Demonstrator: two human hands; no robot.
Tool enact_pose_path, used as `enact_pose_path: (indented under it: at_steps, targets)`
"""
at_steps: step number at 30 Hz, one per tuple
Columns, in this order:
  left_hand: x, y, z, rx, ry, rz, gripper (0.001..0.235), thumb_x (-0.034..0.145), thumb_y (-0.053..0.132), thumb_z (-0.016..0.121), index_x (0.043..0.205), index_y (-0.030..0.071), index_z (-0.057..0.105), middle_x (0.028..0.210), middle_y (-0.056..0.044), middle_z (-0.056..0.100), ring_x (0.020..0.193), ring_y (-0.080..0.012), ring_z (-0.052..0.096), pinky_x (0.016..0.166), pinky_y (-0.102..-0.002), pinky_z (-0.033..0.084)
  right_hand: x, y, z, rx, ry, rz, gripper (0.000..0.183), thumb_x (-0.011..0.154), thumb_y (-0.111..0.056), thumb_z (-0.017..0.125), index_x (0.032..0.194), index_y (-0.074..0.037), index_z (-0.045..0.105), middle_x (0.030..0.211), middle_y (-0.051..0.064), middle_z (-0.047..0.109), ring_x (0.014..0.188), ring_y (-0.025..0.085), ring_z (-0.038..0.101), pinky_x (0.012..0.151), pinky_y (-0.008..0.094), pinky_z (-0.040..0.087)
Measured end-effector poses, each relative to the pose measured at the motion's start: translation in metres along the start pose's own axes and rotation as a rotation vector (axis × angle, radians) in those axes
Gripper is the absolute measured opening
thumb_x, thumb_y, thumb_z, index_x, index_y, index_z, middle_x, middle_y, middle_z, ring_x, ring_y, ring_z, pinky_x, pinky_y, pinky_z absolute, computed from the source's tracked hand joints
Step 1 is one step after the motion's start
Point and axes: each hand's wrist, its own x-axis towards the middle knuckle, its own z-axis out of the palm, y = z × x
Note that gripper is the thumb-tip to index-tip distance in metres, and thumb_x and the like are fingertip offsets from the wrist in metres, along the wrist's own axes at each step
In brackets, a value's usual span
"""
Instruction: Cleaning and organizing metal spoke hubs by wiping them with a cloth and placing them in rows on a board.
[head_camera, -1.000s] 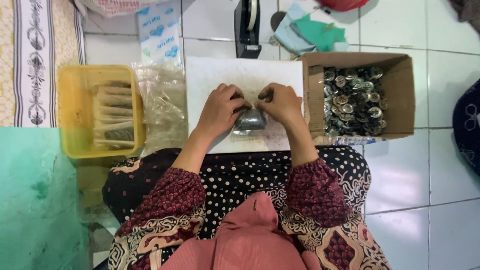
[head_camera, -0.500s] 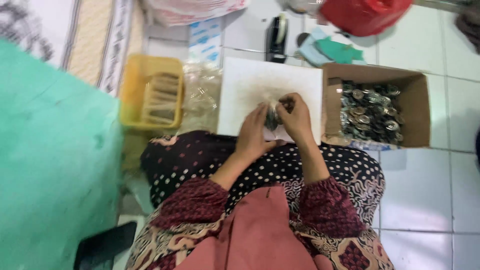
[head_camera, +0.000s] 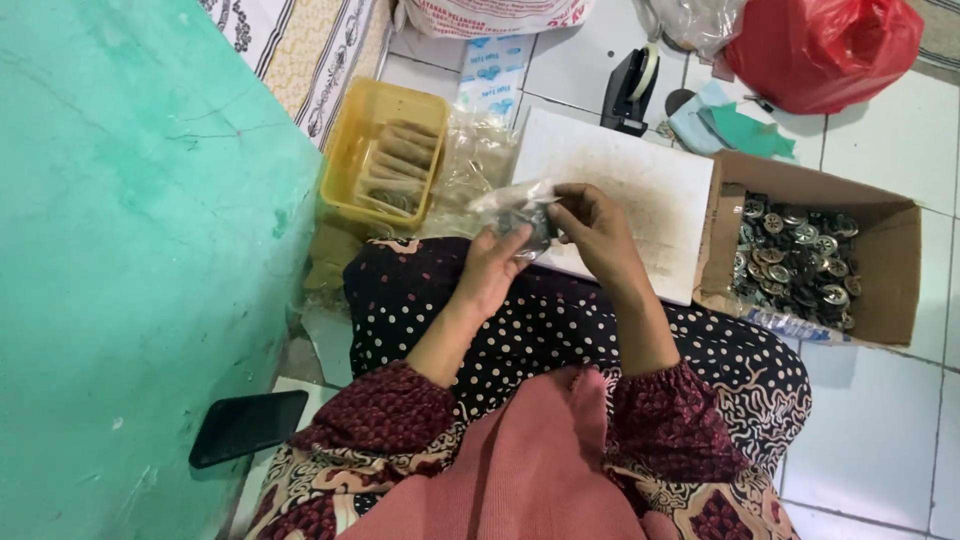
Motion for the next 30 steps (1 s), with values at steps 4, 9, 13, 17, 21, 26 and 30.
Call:
enact_pose_path:
  at_steps: [4, 9, 13, 17, 21, 26, 30]
  targets:
    - [-0.012, 0.040, 0.000, 0.197, 0.068, 0.087, 0.042, 0.086, 0.021, 0.086, 0.119, 0.007, 0.065, 0.108, -0.009, 0.074, 0.093, -0.0171, 0.075, 0.083, -0.038, 0.065, 0.015, 0.020, 0.018, 0.112, -0.004, -0.016, 0.020, 0.100, -0.011, 0.070, 0.113, 0.001, 0.063, 0.092, 0.014, 0.069, 0.083, 0.020, 0.071, 0.067, 0.029, 0.063]
    - [-0.013, 0.076, -0.016, 0.452, 0.126, 0.146, 0.047, 0.085, 0.025, 0.087, 0.123, 0.010, 0.065, 0.109, -0.003, 0.073, 0.100, -0.0134, 0.072, 0.085, -0.036, 0.064, 0.023, -0.010, 0.054, 0.116, -0.191, -0.094, 0.059, 0.090, 0.000, 0.075, 0.140, 0.000, 0.044, 0.101, 0.016, 0.061, 0.084, 0.022, 0.066, 0.066, 0.033, 0.065]
    - [-0.009, 0.106, -0.042, 0.796, 0.169, 0.246, 0.058, 0.082, 0.032, 0.091, 0.127, 0.009, 0.062, 0.117, -0.015, 0.072, 0.109, -0.0256, 0.070, 0.089, -0.046, 0.061, 0.044, -0.008, 0.090, 0.048, -0.174, -0.098, 0.053, 0.091, 0.000, 0.076, 0.137, 0.004, 0.049, 0.094, 0.020, 0.065, 0.075, 0.024, 0.068, 0.061, 0.033, 0.064]
    - [0.009, 0.147, -0.032, 0.917, 0.254, 0.282, 0.082, 0.087, 0.035, 0.087, 0.147, 0.007, 0.039, 0.136, -0.030, 0.055, 0.130, -0.0434, 0.053, 0.105, -0.058, 0.048, 0.082, 0.010, 0.123, 0.065, -0.153, -0.102, 0.053, 0.094, -0.005, 0.075, 0.138, 0.002, 0.047, 0.094, 0.018, 0.071, 0.071, 0.021, 0.071, 0.061, 0.031, 0.062]
    - [0.061, 0.169, -0.078, 0.920, 0.277, 0.283, 0.092, 0.097, 0.031, 0.082, 0.161, 0.008, 0.021, 0.144, -0.040, 0.045, 0.129, -0.0501, 0.058, 0.099, -0.056, 0.054, 0.123, 0.013, 0.149, 0.031, -0.092, -0.080, 0.054, 0.097, -0.006, 0.071, 0.142, 0.000, 0.043, 0.097, 0.016, 0.067, 0.070, 0.022, 0.072, 0.062, 0.034, 0.062]
    - [0.130, 0.158, -0.122, 1.127, 0.258, 0.278, 0.101, 0.095, 0.029, 0.083, 0.162, 0.003, 0.013, 0.151, -0.035, 0.035, 0.137, -0.0483, 0.042, 0.103, -0.053, 0.044, 0.139, 0.009, 0.148, -0.166, -0.045, -0.081, 0.067, 0.096, -0.006, 0.071, 0.151, -0.003, 0.033, 0.134, 0.031, 0.050, 0.103, 0.040, 0.073, 0.084, 0.047, 0.064]
    - [0.134, 0.141, -0.116, 1.630, 0.242, 0.179, 0.089, 0.097, 0.024, 0.074, 0.158, -0.010, 0.019, 0.159, -0.039, 0.024, 0.148, -0.0542, 0.029, 0.123, -0.063, 0.027, 0.122, 0.012, 0.128, -0.321, -0.029, -0.117, 0.052, 0.097, -0.006, 0.071, 0.143, 0.000, 0.048, 0.134, 0.027, 0.043, 0.110, 0.043, 0.069, 0.090, 0.049, 0.061]
